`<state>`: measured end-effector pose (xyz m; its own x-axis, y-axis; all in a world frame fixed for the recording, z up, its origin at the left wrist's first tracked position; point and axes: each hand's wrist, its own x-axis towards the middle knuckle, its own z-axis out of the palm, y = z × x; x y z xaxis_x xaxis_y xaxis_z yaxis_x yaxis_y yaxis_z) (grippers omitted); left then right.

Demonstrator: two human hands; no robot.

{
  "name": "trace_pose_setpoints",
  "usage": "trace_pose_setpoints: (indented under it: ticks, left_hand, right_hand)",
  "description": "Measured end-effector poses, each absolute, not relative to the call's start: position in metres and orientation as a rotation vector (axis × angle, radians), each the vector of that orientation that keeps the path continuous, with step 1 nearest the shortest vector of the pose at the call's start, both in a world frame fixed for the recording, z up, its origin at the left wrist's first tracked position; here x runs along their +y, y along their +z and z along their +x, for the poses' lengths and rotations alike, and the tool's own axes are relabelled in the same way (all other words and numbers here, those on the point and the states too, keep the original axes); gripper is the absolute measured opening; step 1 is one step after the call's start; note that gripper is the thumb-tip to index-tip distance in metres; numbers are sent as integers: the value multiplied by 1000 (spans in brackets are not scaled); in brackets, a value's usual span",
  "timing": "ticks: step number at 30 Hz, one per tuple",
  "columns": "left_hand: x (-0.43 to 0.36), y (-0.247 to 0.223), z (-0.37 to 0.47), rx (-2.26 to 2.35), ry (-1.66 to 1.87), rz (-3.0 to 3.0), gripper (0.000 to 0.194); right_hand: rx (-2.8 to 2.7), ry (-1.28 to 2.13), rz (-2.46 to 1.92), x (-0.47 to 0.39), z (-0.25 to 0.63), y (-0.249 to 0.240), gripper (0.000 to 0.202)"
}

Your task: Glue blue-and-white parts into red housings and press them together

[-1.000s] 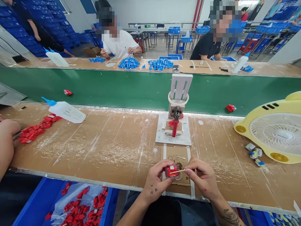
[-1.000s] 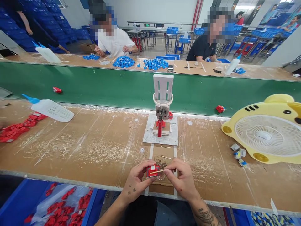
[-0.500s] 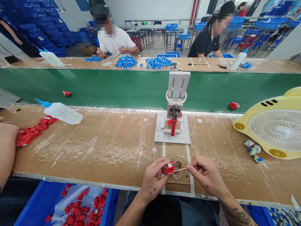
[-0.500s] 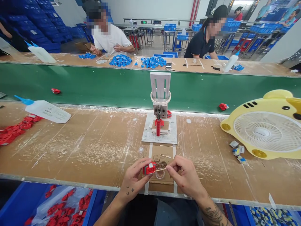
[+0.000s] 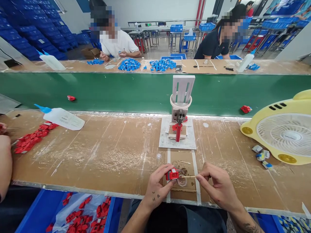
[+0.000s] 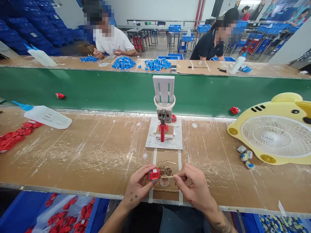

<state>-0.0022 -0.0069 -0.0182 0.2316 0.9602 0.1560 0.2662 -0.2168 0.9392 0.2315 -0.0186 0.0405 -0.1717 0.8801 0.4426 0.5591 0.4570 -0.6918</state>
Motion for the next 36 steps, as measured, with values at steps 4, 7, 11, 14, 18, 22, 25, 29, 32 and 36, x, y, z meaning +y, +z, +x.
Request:
trace_pose_setpoints:
  ticks: [4, 7, 11, 14, 18, 22, 25, 29, 32, 36]
  left_hand:
    - [-6, -25, -4, 1228, 1030, 1576, 36]
    - [-5, -26, -5, 1273, 1038, 1521, 35]
    - [-4, -25, -6, 1280, 1067, 1473, 34]
    - [-3, -24, -7, 1288, 1056, 1474, 35]
    - [-4, -22, -8, 1302, 1042, 1465, 34]
    - [-4, -19, -4, 1259, 1021, 1448, 34]
    - [-5, -18, 2, 1198, 1011, 1456, 34]
    - [-6, -17, 7, 1144, 1027, 1512, 34]
    - [-7, -15, 8, 1109, 1030, 1547, 34]
    - [-9, -13, 8, 1108, 1022, 1556, 33]
  right_hand:
    - [-1955, 487, -1242, -20, 232, 24, 34]
    - [-2041, 550, -1247, -21, 226, 11, 35]
    - [-2074, 643, -1270, -22, 220, 1, 34]
    - [-2067, 663, -1299, -20, 220, 1, 36]
    - [-1995, 723, -1313, -19, 228, 7, 38]
    - [-1769, 782, -1337, -19, 236, 16, 37]
    - [-1595, 805, -1303, -17, 233, 20, 37]
    - [-1545, 808, -1248, -12, 221, 22, 37]
    - [-1558, 793, -1249, -10, 214, 21, 37]
    - [-1611, 719, -1257, -10, 211, 19, 37]
